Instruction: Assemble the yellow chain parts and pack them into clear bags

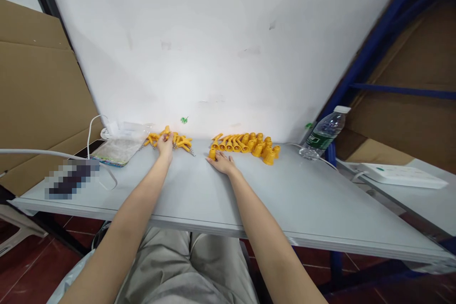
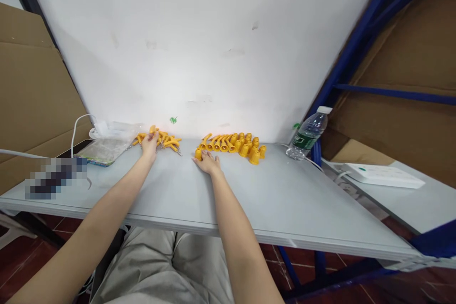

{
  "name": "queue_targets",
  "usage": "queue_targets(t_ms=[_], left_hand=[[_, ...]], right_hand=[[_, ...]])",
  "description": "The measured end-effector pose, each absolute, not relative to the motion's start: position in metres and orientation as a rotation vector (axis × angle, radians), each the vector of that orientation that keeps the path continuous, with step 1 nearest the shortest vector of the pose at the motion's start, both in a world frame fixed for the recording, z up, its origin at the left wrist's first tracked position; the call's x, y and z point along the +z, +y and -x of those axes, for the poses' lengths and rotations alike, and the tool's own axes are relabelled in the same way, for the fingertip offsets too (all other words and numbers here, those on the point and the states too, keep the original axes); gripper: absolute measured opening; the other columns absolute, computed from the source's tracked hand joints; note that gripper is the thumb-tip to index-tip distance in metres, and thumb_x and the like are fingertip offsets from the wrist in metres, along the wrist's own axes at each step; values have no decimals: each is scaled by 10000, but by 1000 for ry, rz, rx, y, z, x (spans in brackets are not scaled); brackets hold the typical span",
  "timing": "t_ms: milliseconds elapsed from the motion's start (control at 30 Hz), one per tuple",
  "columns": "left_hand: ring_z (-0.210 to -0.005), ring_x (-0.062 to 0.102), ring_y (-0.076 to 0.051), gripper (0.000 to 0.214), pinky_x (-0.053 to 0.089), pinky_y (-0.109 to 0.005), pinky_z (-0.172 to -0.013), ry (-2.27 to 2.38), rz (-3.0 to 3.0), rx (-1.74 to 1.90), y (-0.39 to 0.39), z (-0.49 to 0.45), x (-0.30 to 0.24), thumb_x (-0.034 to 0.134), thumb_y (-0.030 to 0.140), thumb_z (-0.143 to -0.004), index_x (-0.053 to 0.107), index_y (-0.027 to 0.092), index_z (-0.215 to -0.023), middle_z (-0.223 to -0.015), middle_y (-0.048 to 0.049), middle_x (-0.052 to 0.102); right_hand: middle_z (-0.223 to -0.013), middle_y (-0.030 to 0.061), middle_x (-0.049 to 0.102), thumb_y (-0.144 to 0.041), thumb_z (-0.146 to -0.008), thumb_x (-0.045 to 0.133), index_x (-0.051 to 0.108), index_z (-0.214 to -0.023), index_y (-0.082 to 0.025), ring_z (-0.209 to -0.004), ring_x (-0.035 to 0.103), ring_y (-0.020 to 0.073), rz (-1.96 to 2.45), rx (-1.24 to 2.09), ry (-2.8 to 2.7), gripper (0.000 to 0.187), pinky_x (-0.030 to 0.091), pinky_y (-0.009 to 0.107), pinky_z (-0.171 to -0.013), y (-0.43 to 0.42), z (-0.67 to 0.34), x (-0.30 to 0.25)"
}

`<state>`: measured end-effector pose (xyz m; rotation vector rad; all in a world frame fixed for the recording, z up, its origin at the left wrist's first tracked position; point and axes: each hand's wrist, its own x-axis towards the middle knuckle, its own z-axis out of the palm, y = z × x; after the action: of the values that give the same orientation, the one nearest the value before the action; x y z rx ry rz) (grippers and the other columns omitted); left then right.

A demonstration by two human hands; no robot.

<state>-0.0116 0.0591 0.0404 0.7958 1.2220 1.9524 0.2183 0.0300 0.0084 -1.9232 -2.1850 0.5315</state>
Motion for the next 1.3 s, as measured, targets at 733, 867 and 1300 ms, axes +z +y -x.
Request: queue_targets(t_ms=[733,867,1300], left_hand=[[-1002,683,-221,293,551,-366,-928,732,-380,1488,-1,-20,47,454,394,-939,608,146,-971,-919,-110,663],[-1019,679,-218,325,536,-364,-955,759,-500,1474,1,-19,43,444,431,-938,604,150,-972,-955,-119,661],[-910,703,-209,353,542,-359,-917,811,-593,1448,4,-21,39,453,436,-935,603,134,-1039,-885,-104,660]], right_hand=[[-1245,86,641,-174,-783,534,540,-1251,-211,-1127,588,250,1514,265,-1935,470,362,450,-1031,28,-215,2],[-1151,92,665,-212,-774,505,560,-1165,-191,-1053,602,252,1382,203,-1926,396,389,438,-997,21,-209,10],[-1179,107,662,-208,-792,513,592,-1149,-180,-1075,597,268,1482,167,-1888,367,355,458,-1011,15,-204,15]])
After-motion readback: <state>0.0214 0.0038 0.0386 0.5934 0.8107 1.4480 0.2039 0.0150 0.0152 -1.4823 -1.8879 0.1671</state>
